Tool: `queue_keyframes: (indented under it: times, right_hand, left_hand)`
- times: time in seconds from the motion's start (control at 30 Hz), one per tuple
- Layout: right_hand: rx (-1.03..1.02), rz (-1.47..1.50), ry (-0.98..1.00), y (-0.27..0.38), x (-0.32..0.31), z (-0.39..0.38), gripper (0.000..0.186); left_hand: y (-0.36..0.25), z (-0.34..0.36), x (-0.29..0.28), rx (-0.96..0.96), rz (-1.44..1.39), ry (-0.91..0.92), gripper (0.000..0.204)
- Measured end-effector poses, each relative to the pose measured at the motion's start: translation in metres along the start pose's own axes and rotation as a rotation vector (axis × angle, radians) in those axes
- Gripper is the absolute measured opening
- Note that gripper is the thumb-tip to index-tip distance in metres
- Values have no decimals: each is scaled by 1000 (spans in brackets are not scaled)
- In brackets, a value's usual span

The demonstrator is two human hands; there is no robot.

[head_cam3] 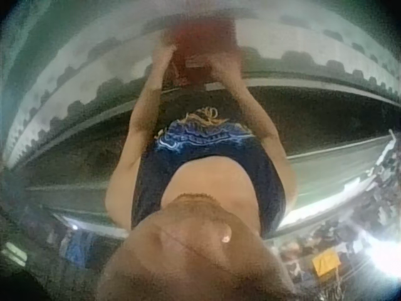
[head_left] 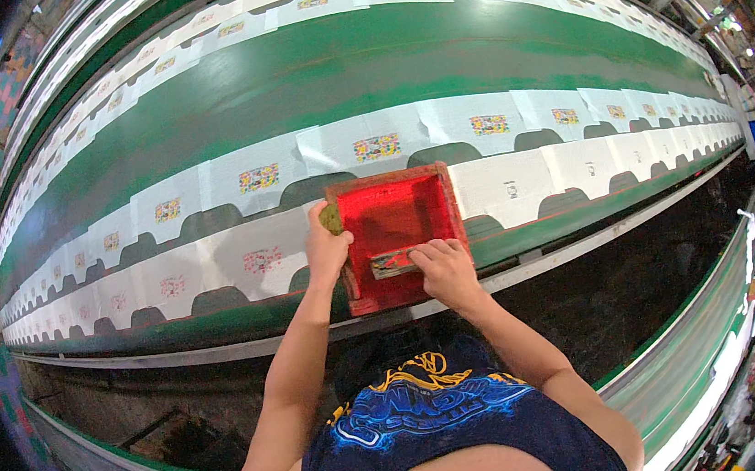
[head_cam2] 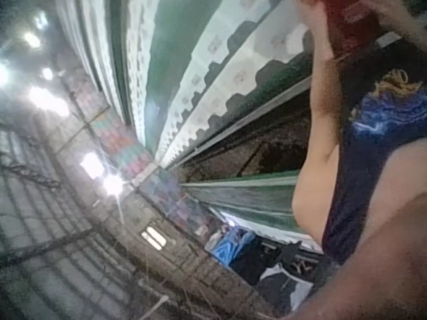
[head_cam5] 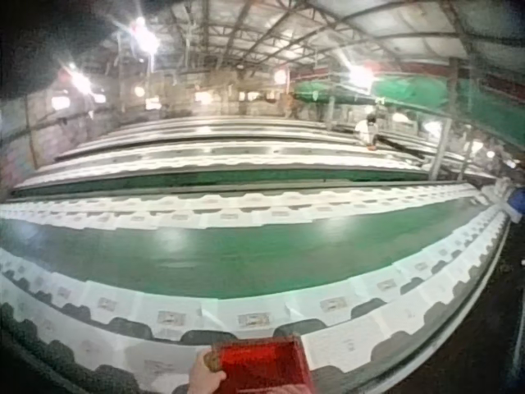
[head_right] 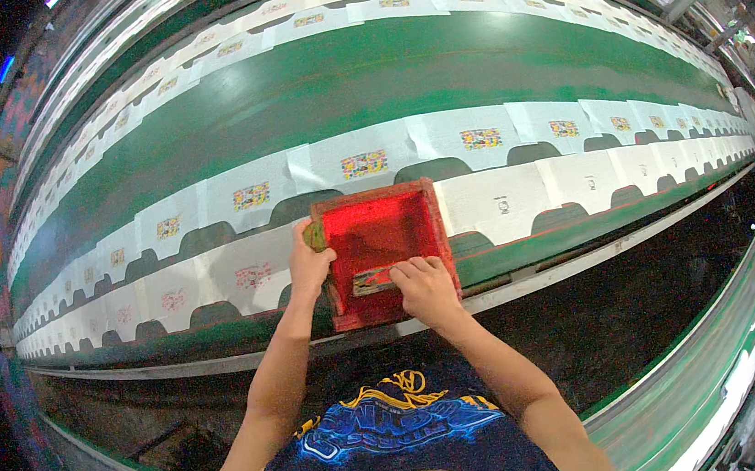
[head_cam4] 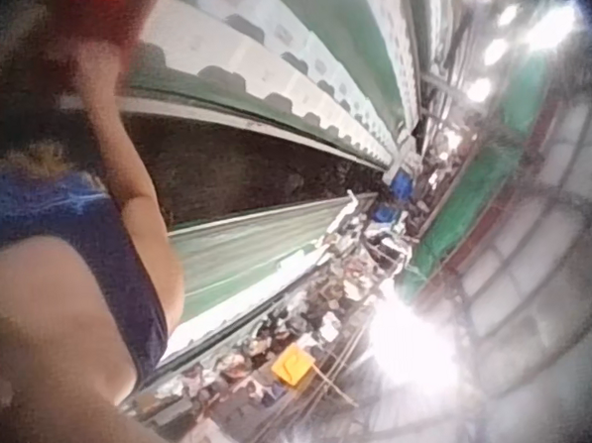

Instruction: The person uses a squeegee to spread red ink across a screen printing frame held over a conveyor belt of white fabric panels. The person repeatedly wipes the screen surface with a cloth between passes.

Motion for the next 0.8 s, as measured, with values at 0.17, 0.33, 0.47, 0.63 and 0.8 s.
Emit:
queue_keyframes:
  times: [0.17,0.33,0.47,0.63,0.8]
  right_hand:
    - [19,-1,13,-31,-29,-13,33]
    - [25,-46,-28,-95,-90,-39,33]
    - [56,-63,-5,-152,-130,-66,31]
    - [69,-38,8,-202,-151,-92,29]
    - [55,27,19,-218,-154,-102,29]
  left_hand:
    - [-42,-11,19,1,-76,-29,73]
    - [-113,-24,84,81,-84,-68,73]
    - [-143,-31,160,-6,-171,5,73]
    - [-163,-35,217,-69,-152,72,74]
    - [-171,-36,223,-86,-92,48,76]
Point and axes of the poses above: each hand's wrist, its own z-axis towards the middle knuckle, its own x-axis out of the palm, y = z × x, the point moved 9 cm from there along z, towards the middle knuckle, and after that the axes turned 9 degrees about z, right-handed, at the moved point
